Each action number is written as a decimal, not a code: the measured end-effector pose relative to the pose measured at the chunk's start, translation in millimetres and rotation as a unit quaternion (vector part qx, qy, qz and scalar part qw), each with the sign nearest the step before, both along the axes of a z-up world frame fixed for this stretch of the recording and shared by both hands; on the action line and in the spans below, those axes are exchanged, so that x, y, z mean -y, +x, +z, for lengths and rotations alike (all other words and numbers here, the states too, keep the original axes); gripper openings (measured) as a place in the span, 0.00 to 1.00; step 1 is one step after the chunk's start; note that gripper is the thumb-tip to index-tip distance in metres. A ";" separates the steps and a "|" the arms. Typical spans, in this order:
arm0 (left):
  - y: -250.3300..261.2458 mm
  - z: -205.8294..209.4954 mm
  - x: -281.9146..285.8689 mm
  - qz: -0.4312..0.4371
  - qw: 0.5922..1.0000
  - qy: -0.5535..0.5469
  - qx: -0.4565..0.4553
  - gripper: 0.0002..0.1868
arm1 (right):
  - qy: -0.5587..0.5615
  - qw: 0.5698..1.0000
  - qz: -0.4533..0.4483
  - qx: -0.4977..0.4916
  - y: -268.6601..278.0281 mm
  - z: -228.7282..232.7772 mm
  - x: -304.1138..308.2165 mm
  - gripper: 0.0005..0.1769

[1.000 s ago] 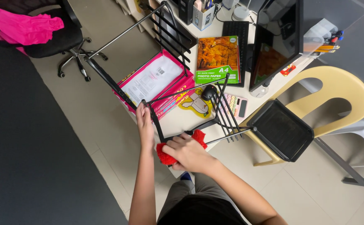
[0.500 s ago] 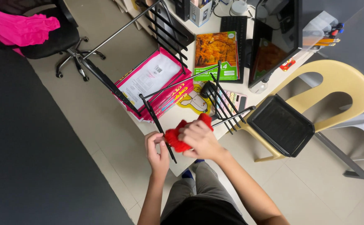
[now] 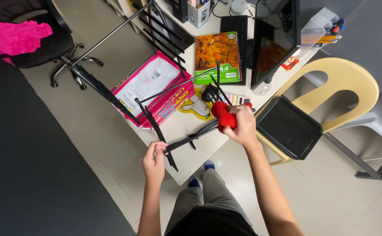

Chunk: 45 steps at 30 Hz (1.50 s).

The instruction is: The person wipes a black metal rack with a red cloth. They clean the horizontal bars and vertical supports of the rack, which is placed on a white desk. The person rotates the rack to access different sides and continues wiping the entire structure.

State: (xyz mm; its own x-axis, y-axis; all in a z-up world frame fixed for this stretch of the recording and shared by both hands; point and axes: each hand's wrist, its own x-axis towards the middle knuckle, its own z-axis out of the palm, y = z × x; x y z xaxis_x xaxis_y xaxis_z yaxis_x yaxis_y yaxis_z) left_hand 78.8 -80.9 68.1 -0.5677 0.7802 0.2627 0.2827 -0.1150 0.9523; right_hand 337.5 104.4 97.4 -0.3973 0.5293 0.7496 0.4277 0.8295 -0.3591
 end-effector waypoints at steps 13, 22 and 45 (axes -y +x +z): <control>-10.2 -236.3 24.7 0.048 0.972 -0.162 0.164 0.27 | -0.056 0.996 -0.056 0.028 -19.4 15.6 -15.8 0.20; 45.7 -215.5 8.0 0.134 0.971 -0.187 0.070 0.15 | -0.094 0.994 -0.031 0.043 -3.0 17.7 -30.8 0.21; 88.3 53.1 -5.3 0.227 0.886 -0.167 -0.369 0.09 | -0.444 0.810 0.045 -0.379 -3.3 -216.3 -66.8 0.08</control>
State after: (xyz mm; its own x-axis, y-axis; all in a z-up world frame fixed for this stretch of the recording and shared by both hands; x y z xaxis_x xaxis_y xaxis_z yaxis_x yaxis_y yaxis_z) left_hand 167.0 -75.5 121.2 -0.6129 0.6202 0.4896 0.7870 0.4237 0.4484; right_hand 334.2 171.2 -118.9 -0.0678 0.9886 0.1348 -0.2436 0.1146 -0.9631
